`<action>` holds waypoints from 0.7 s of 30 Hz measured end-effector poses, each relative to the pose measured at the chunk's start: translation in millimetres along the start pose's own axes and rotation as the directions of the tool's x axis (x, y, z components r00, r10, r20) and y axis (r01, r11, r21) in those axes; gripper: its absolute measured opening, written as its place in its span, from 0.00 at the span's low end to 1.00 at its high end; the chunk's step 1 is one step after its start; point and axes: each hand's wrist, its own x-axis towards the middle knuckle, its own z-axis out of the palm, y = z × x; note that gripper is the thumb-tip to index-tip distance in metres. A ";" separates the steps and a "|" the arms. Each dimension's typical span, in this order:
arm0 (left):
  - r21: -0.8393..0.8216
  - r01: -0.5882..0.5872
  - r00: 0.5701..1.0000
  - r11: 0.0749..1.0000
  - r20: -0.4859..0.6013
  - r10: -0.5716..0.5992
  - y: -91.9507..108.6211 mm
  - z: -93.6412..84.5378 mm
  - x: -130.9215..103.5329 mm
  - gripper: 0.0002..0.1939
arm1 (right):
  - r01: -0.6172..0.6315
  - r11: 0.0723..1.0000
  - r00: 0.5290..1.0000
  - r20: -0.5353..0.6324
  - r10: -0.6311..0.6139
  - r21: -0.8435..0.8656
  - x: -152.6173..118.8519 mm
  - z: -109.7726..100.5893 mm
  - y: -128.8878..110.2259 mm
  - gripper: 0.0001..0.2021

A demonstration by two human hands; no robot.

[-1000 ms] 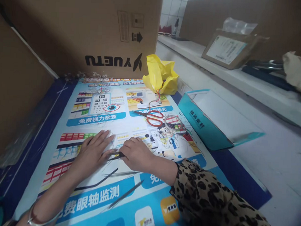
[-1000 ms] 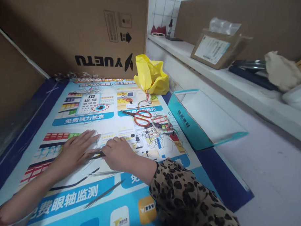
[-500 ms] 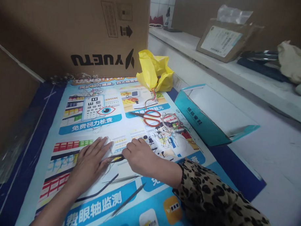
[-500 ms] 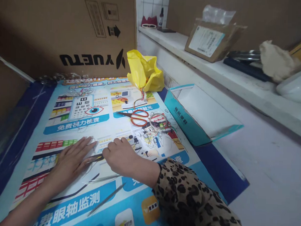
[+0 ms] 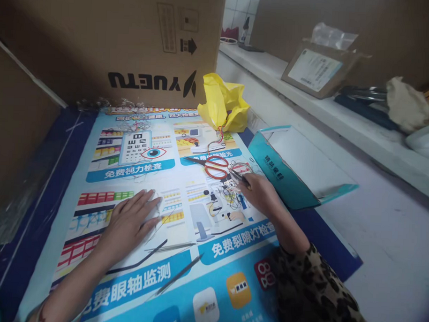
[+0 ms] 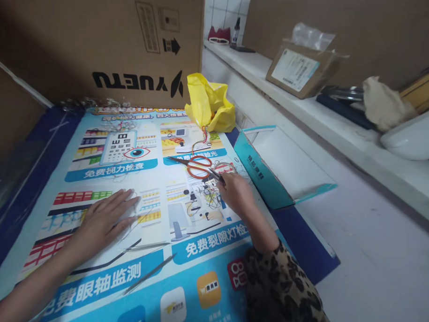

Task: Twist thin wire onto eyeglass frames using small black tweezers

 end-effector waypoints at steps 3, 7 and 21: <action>-0.010 -0.001 1.000 1.000 -0.004 0.001 -0.4 0.6 0.2 0.24 | 0.018 1.000 0.997 0.071 -0.019 0.020 -1.2 1.2 1.6 0.11; -0.033 -0.008 1.000 0.999 -0.017 0.007 0.5 -0.8 0.2 0.25 | 0.049 0.998 0.988 0.149 -0.042 -0.040 -3.2 9.2 -11.7 0.10; -0.029 -0.004 1.000 1.000 -0.006 0.004 1.2 -1.8 -0.1 0.24 | -0.171 0.866 0.985 0.100 0.140 0.471 -0.1 -1.3 14.5 0.14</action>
